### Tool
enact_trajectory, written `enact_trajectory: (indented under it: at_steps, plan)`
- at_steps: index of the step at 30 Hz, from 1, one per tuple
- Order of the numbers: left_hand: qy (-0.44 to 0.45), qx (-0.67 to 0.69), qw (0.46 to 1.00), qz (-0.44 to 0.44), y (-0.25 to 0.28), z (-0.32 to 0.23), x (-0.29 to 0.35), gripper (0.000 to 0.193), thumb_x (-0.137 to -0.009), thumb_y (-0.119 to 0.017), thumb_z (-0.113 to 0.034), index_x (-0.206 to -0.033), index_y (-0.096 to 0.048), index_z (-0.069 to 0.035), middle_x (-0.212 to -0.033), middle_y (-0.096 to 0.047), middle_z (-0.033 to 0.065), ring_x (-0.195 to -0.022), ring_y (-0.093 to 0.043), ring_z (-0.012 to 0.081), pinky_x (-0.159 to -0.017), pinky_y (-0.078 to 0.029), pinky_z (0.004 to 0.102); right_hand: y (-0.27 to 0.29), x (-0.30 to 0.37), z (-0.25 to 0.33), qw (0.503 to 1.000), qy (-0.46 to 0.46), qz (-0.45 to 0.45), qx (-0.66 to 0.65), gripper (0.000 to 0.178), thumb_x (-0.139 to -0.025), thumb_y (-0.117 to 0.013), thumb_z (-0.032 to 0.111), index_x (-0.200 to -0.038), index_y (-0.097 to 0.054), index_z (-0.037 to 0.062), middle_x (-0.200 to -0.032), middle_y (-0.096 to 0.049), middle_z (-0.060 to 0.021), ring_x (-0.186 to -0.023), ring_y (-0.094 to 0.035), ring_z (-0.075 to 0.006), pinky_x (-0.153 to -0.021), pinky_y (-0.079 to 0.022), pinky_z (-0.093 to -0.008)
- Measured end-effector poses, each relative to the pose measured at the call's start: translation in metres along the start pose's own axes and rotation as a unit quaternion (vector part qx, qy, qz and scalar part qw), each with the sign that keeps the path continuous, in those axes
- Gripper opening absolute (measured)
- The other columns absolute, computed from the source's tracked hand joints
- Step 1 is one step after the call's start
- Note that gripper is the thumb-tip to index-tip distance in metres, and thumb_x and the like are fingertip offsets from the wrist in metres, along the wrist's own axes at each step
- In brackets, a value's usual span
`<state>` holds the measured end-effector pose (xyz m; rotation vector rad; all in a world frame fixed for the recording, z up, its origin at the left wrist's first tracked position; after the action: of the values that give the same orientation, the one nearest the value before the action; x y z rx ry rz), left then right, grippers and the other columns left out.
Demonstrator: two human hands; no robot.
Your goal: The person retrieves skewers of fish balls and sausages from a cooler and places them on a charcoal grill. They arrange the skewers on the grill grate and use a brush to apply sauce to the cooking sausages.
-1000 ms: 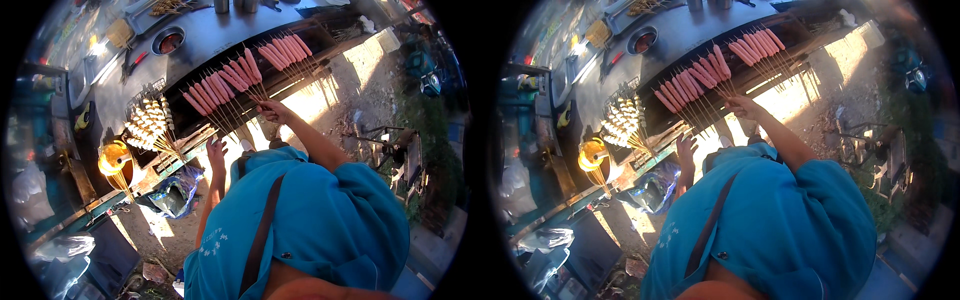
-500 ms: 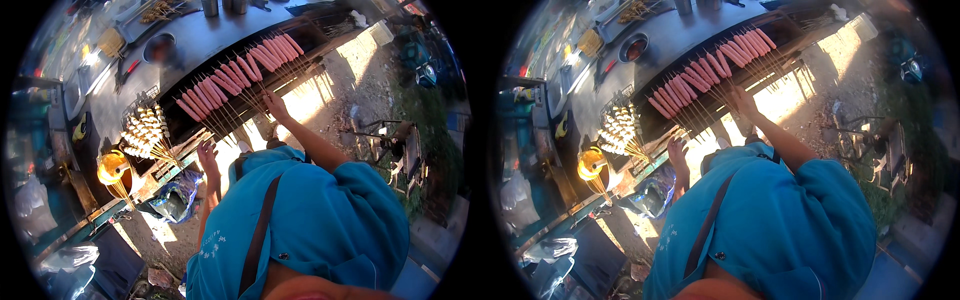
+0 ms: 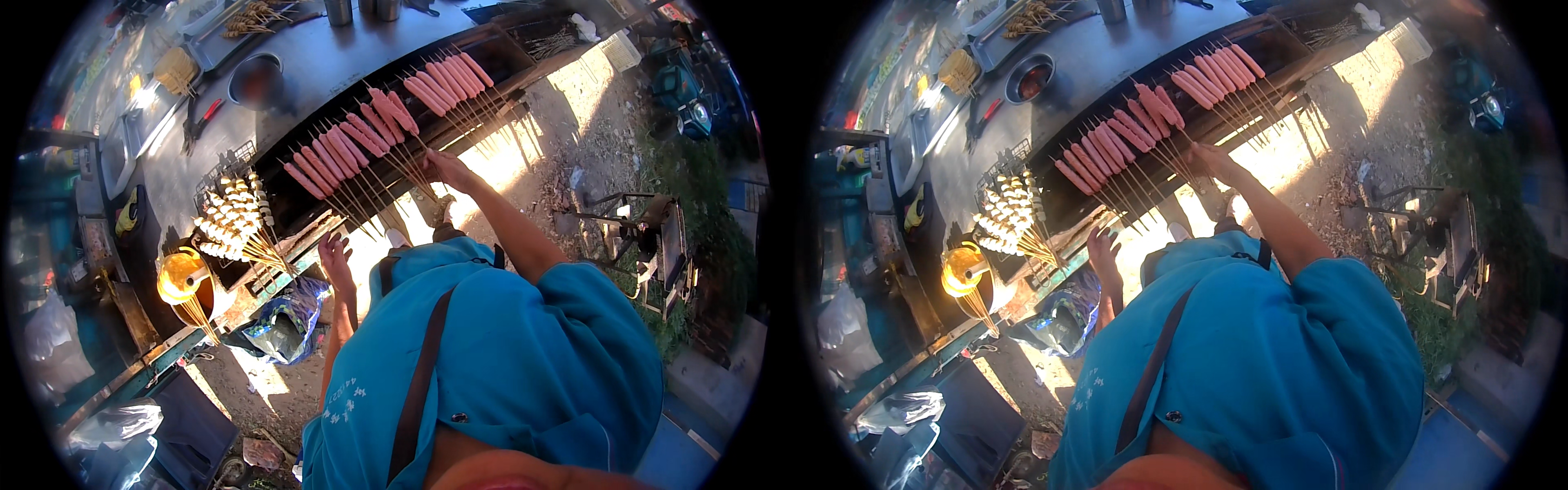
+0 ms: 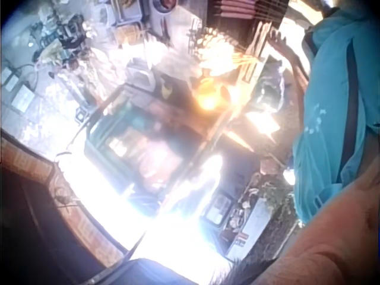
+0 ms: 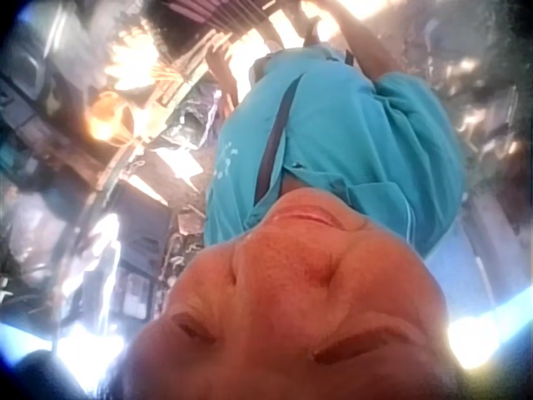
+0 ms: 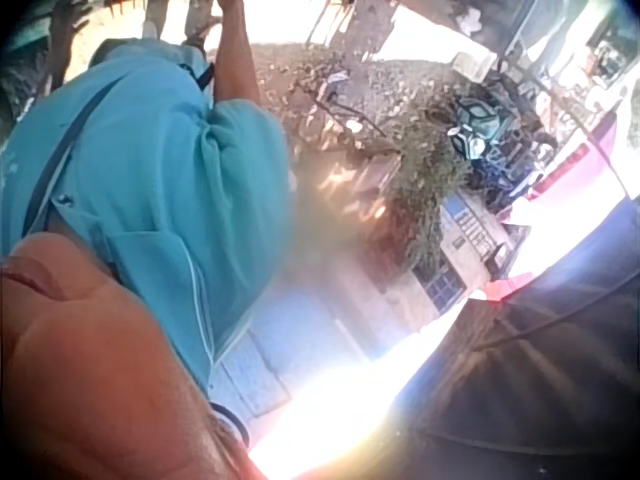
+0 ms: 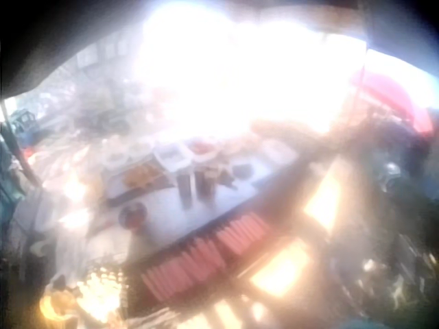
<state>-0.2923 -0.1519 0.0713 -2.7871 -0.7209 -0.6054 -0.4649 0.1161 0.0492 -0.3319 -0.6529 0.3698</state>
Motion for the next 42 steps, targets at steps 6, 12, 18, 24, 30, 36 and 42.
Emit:
enact_trajectory:
  at_steps: [6, 12, 18, 24, 30, 36, 42]
  plan:
    - [0.004, 0.007, 1.0, -0.02, 0.008, 0.009, 0.0, 0.038, -0.087, -0.042, -0.014, -0.123, -0.036, -0.005, -0.113, -0.05, 0.0132, -0.095, -0.055, 0.0219, -0.076, -0.046, 0.0322, -0.014, 0.017, 0.027, 0.874, 0.215, -0.285, 0.329, 0.028, -0.09, -0.044, 0.025, -0.092, -0.058, 0.0005, -0.055, -0.045, 0.0019, -0.05, -0.041, -0.0051, -0.044, -0.033, -0.0219]
    - [0.005, -0.004, 1.0, -0.021, 0.01, 0.015, -0.001, 0.038, -0.087, -0.041, -0.013, -0.124, -0.035, -0.004, -0.111, -0.052, 0.0131, -0.091, -0.056, 0.021, -0.074, -0.047, 0.0307, -0.009, 0.011, 0.015, 0.984, 0.111, -0.12, 0.076, 0.028, -0.092, -0.04, 0.027, -0.091, -0.055, 0.0028, -0.052, -0.038, 0.0024, -0.04, -0.03, -0.0034, -0.036, -0.023, -0.0186]
    - [0.008, 0.006, 1.0, -0.011, 0.005, 0.008, 0.0, 0.038, -0.087, -0.044, -0.016, -0.123, -0.038, -0.004, -0.113, -0.051, 0.0133, -0.096, -0.055, 0.0229, -0.077, -0.046, 0.033, -0.011, 0.006, 0.005, 0.998, 0.018, -0.043, -0.03, 0.028, -0.093, -0.037, 0.027, -0.084, -0.052, 0.0048, -0.049, -0.039, 0.002, -0.034, -0.029, -0.0051, -0.032, -0.023, -0.0192]
    - [0.008, -0.005, 1.0, -0.013, 0.005, 0.006, -0.002, 0.036, -0.087, -0.043, -0.015, -0.122, -0.038, -0.004, -0.113, -0.051, 0.0132, -0.095, -0.055, 0.0227, -0.076, -0.046, 0.033, -0.006, 0.006, 0.011, 0.955, 0.072, -0.131, 0.257, 0.031, -0.091, -0.038, 0.028, -0.083, -0.055, 0.0035, -0.052, -0.049, -0.0019, -0.036, -0.04, -0.0076, -0.033, -0.031, -0.0209]
    - [0.014, 0.007, 1.0, -0.021, 0.018, 0.003, 0.0, 0.035, -0.089, -0.038, -0.012, -0.123, -0.036, -0.007, -0.115, -0.049, 0.0109, -0.099, -0.052, 0.0213, -0.081, -0.042, 0.034, -0.001, 0.053, 0.077, 0.73, 0.237, -0.291, 0.571, 0.032, -0.081, -0.056, 0.028, -0.103, -0.056, 0.005, -0.099, -0.057, -0.0086, -0.086, -0.055, -0.0251, -0.077, -0.044, -0.0335]
    - [0.001, 0.024, 0.999, -0.026, 0.021, 0.002, 0.0, 0.035, -0.088, -0.041, -0.016, -0.121, -0.037, -0.006, -0.114, -0.049, 0.0097, -0.098, -0.05, 0.0212, -0.08, -0.04, 0.0341, 0.042, 0.048, 0.079, 0.589, 0.172, -0.331, 0.717, 0.063, -0.074, -0.06, 0.022, -0.129, -0.031, 0.008, -0.111, -0.046, -0.0173, -0.097, -0.049, -0.0335, -0.079, -0.045, -0.0389]
    - [0.0, 0.028, 0.998, -0.051, 0.017, -0.003, -0.003, 0.035, -0.087, -0.043, -0.014, -0.12, -0.038, -0.005, -0.112, -0.05, 0.0097, -0.096, -0.052, 0.0208, -0.076, -0.042, 0.0325, 0.051, 0.021, 0.073, 0.615, 0.113, -0.307, 0.717, 0.061, -0.076, -0.05, 0.008, -0.132, -0.027, 0.0091, -0.101, -0.051, -0.0166, -0.081, -0.056, -0.0352, -0.069, -0.047, -0.0398]
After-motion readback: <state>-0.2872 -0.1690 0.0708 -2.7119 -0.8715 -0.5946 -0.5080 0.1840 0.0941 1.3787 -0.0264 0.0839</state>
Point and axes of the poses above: each hand's wrist, its own x-axis away from the middle knuckle, its own y-axis out of the back of the hand, z = x × y, the point moved 3 cm from there along -x, towards the middle knuckle
